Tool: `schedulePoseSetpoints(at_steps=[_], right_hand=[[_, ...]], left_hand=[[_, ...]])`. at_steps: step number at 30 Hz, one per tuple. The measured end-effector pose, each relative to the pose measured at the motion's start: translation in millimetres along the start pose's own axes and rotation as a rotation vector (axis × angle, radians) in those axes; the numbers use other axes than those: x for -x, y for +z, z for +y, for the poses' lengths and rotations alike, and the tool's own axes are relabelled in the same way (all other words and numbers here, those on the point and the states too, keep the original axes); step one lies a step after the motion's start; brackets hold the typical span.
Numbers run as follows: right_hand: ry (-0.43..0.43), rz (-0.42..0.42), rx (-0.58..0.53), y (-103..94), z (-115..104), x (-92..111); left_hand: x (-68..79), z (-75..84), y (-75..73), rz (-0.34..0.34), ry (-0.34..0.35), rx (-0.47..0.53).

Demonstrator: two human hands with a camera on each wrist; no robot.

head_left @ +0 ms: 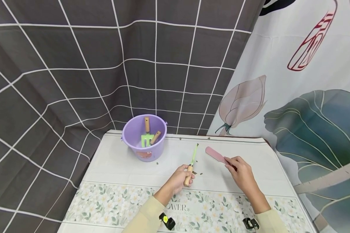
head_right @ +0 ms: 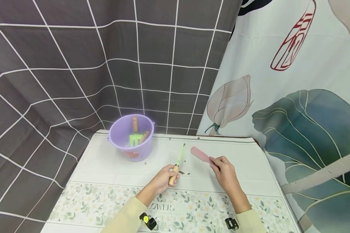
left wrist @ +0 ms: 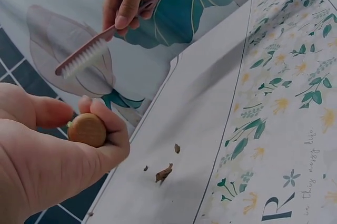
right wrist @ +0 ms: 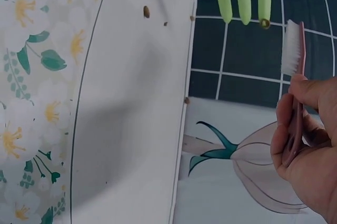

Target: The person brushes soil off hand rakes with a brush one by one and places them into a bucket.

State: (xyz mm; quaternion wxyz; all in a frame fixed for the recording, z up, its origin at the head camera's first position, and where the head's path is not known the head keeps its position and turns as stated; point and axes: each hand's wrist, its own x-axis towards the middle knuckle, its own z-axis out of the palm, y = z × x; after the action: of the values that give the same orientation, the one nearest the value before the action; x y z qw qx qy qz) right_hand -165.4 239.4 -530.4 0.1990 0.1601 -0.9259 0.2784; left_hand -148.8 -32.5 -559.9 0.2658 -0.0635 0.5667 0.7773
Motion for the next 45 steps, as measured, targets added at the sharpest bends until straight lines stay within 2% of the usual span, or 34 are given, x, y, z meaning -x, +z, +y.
schedulePoseSetpoints(at_steps=[13, 26, 39, 45], right_hand=[[0.003, -0.018, 0.004, 0.6, -1.1, 1.4], [-0.041, -0.052, -0.022, 5.5, -6.4, 3.4], [-0.132, -0.157, 0.059, 15.3, -17.5, -2.6], [-0.165, -0.183, 0.155, 13.4, -20.4, -10.0]], left_hand=[[-2.4, -2.8, -1.9, -0.039, 0.013, 0.049], [-1.3, -3.9, -0.8, -0.026, 0.04, 0.012], [0.0, -4.3, 2.8, -0.039, 0.055, -0.009], [0.5, -6.2, 3.6, -0.029, 0.071, -0.036]])
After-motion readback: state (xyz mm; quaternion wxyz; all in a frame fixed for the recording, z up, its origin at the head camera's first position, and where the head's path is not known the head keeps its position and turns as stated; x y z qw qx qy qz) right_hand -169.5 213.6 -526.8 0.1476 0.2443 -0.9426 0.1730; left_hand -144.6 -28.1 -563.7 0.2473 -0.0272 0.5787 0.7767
